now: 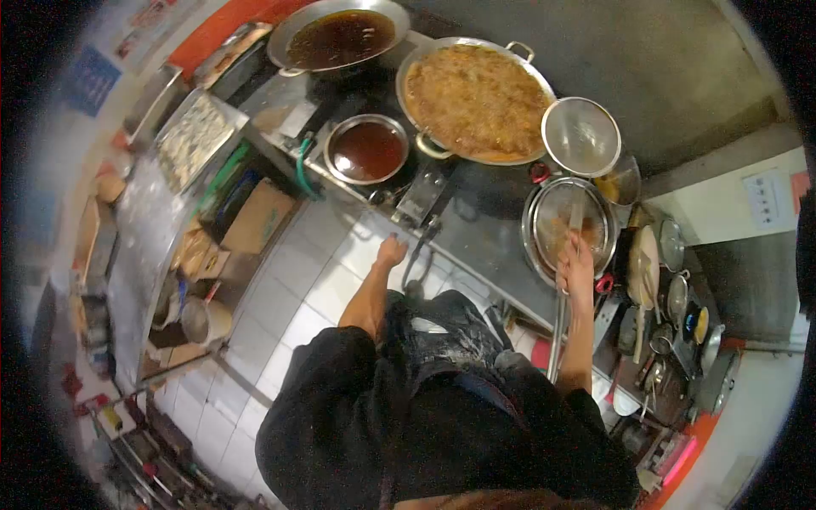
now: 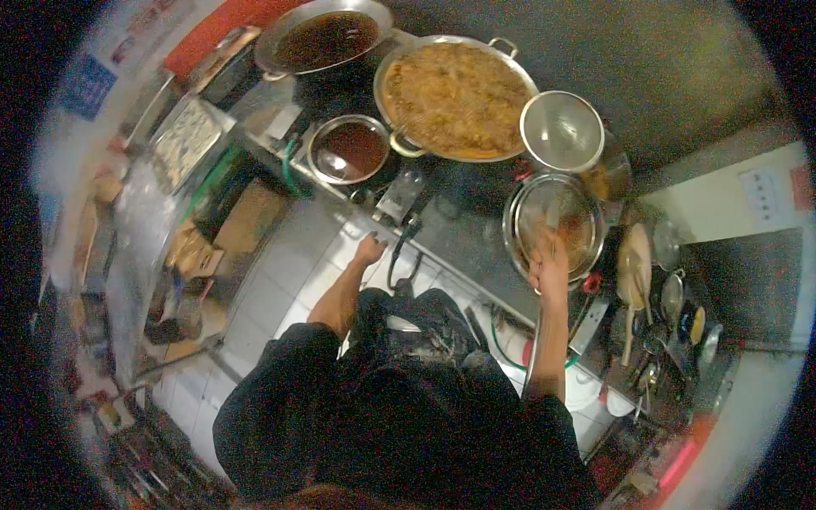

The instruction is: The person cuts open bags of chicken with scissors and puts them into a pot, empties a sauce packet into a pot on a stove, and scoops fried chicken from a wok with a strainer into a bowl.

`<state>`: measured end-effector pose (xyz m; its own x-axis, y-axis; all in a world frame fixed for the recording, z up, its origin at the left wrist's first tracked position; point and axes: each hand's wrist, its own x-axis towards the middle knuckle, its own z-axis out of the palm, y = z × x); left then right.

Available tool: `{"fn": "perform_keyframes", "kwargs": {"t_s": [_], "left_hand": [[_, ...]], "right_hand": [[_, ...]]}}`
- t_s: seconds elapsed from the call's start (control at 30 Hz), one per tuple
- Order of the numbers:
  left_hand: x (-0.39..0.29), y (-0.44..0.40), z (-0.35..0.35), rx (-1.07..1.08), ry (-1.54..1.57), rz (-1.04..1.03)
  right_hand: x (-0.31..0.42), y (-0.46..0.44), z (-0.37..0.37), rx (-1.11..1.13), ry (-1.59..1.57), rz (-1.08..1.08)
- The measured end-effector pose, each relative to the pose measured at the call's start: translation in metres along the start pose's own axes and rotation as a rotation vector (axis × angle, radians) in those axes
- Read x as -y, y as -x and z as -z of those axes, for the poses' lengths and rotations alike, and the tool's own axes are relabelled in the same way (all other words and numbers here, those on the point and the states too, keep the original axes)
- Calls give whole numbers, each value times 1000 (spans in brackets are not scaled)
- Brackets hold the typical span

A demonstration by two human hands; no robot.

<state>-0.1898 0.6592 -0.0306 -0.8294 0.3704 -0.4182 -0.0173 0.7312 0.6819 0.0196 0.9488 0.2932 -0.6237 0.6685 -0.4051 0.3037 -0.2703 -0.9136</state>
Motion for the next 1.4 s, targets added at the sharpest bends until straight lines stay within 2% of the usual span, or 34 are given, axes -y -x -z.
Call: {"fn": "perform_keyframes", "kwargs": {"t_s": [0.07, 0.1, 0.13, 0.17, 0.23, 0.3, 0.37, 0.43, 0.47, 0.53, 0.57, 0.63, 0.7, 0.77, 0.8, 0.83, 0.9, 0.93, 1.07, 1.1, 1.17, 1.2, 1.23, 1.3, 1.37, 1.4], "left_hand": [[16, -46, -12, 91, -92, -47], [22, -54, -16, 108, -80, -64], [26, -60, -19, 155, 126, -35], [27, -65, -22, 204, 329, -2], [19, -61, -17, 259, 648, 165], [22, -59, -12, 283, 685, 200], [19, -56, 6, 308, 796, 131], [18, -57, 14, 272, 781, 193], [18, -57, 22, 218, 725, 124], [20, -66, 27, 181, 583, 12], [13, -68, 34, 199, 585, 15], [-4, -66, 59, 223, 196, -145], [-3, -65, 52, 182, 199, -212], [-14, -56, 53, 31, 48, -262], [-20, -49, 55, 24, 51, -272], [-17, -49, 50, 28, 51, -279], [-15, -52, 41, -114, -101, -587], [-17, -52, 40, -39, -209, -576], [-13, -49, 51, -95, -302, -645], [-5, -49, 54, -68, -317, -646], [13, -46, 68, -49, -355, -652], [23, -40, 79, -33, -328, -591], [34, -33, 91, -17, -303, -533], [85, -23, 103, -46, -325, -366], [120, 1, 126, -80, -280, -154], [134, 16, 138, -85, -279, -48]], "right_hand": [[26, -38, -7, -1, 72, 14], [27, -58, -7, -42, 234, 80], [29, -77, -5, -82, 396, 145], [33, -92, -6, -103, 403, 147], [35, -120, -4, -117, 650, 308], [25, -161, 23, -139, 1026, 475], [32, -168, 12, -166, 1112, 516], [43, -173, -4, -186, 1185, 555], [47, -178, -10, -223, 1330, 894], [51, -182, -16, -251, 1474, 1226], [52, -181, -18, -215, 1360, 812], [55, -176, -24, -198, 1213, 391], [71, -168, -42, -197, 1199, 313], [88, -156, -64, -208, 1193, 256], [119, -133, -106, -226, 1063, 37], [122, -131, -110, -228, 1039, -2], [115, -140, -95, -239, 1012, -38], [106, -151, -78, -219, 1109, 83], [121, -150, -76, -184, 1338, 310], [130, -145, -88, -178, 1322, 315], [141, -136, -107, -224, 1526, 187], [128, -139, -100, -235, 1603, 485], [124, -143, -90, -243, 1578, 482], [137, -136, -99, -123, 1505, 181], [117, -149, -72, -55, 1385, 443], [137, -133, -89, 48, 1246, 183]]}}
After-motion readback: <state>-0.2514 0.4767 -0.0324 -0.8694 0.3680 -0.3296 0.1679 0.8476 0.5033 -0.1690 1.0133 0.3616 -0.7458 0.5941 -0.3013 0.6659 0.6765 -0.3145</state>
